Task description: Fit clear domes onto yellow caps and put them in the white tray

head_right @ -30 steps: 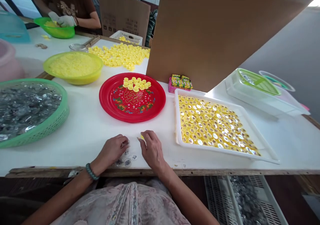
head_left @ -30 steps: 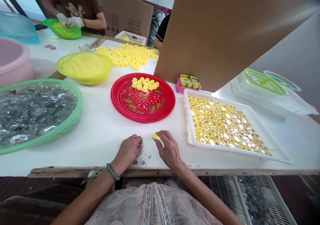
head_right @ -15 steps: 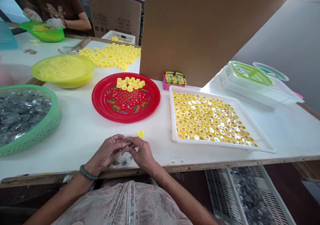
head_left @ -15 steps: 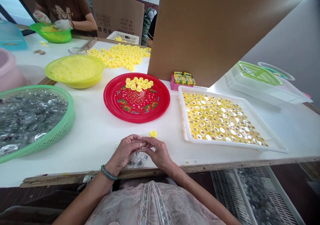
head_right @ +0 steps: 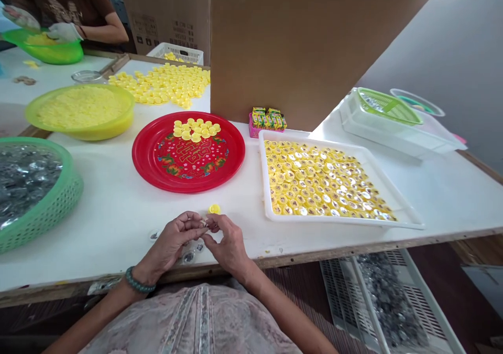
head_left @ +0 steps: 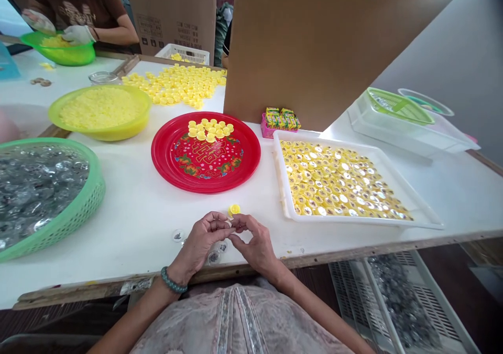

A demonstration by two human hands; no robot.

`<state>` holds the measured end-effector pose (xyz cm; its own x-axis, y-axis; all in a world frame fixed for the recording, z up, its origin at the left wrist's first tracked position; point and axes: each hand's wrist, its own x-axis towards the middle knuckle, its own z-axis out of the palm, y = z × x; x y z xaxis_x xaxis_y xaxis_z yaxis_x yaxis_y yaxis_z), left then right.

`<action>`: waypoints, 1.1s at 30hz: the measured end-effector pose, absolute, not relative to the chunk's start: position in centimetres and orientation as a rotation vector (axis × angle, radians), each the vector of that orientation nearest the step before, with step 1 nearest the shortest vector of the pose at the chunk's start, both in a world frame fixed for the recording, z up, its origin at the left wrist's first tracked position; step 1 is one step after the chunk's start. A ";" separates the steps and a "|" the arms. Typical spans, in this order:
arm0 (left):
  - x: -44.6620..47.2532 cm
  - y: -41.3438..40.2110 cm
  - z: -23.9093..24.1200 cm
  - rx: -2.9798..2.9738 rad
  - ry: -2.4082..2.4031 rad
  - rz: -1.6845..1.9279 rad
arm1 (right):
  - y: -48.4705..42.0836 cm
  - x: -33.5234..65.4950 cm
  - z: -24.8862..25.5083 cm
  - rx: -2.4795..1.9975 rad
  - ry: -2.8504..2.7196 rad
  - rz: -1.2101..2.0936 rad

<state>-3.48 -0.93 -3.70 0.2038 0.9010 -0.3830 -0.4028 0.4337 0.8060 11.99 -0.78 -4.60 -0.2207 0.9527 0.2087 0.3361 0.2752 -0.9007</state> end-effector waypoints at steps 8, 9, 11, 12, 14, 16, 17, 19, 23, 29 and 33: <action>-3.5 -1.0 -3.8 0.732 1.109 0.982 | -0.7 12.7 -5.6 -1.309 -1.406 1.233; -3.5 -1.0 -3.9 0.763 1.121 0.966 | -0.7 12.7 -5.4 -1.310 -1.411 1.223; -3.6 -0.9 -3.9 0.847 1.143 0.942 | -0.5 12.9 -4.7 -1.305 -1.467 1.164; -3.7 -0.9 -3.8 0.912 1.160 0.932 | -0.3 12.9 -4.4 -1.298 -1.515 1.125; -3.9 -0.7 -3.3 1.131 1.225 0.906 | 0.0 13.2 -3.6 -1.271 -1.648 1.067; -4.1 -0.5 -2.7 1.433 1.301 0.862 | 0.3 13.4 -3.0 -1.230 -1.796 1.051; -4.2 -0.4 -2.4 1.560 1.328 0.827 | 0.4 13.5 -2.9 -1.214 -1.857 1.049; -4.1 -0.2 -2.1 1.669 1.357 0.749 | 0.6 13.7 -2.7 -1.218 -1.921 1.034; -3.3 -0.2 -3.3 1.314 1.327 0.738 | 0.3 14.0 -3.2 -1.305 -1.897 0.967; -1.3 -0.9 -5.1 0.760 1.114 0.941 | -0.7 13.6 -3.9 -1.414 -1.985 0.810; -1.0 -0.3 -4.6 0.949 1.261 0.923 | -0.4 13.9 -4.4 -1.438 -1.997 0.718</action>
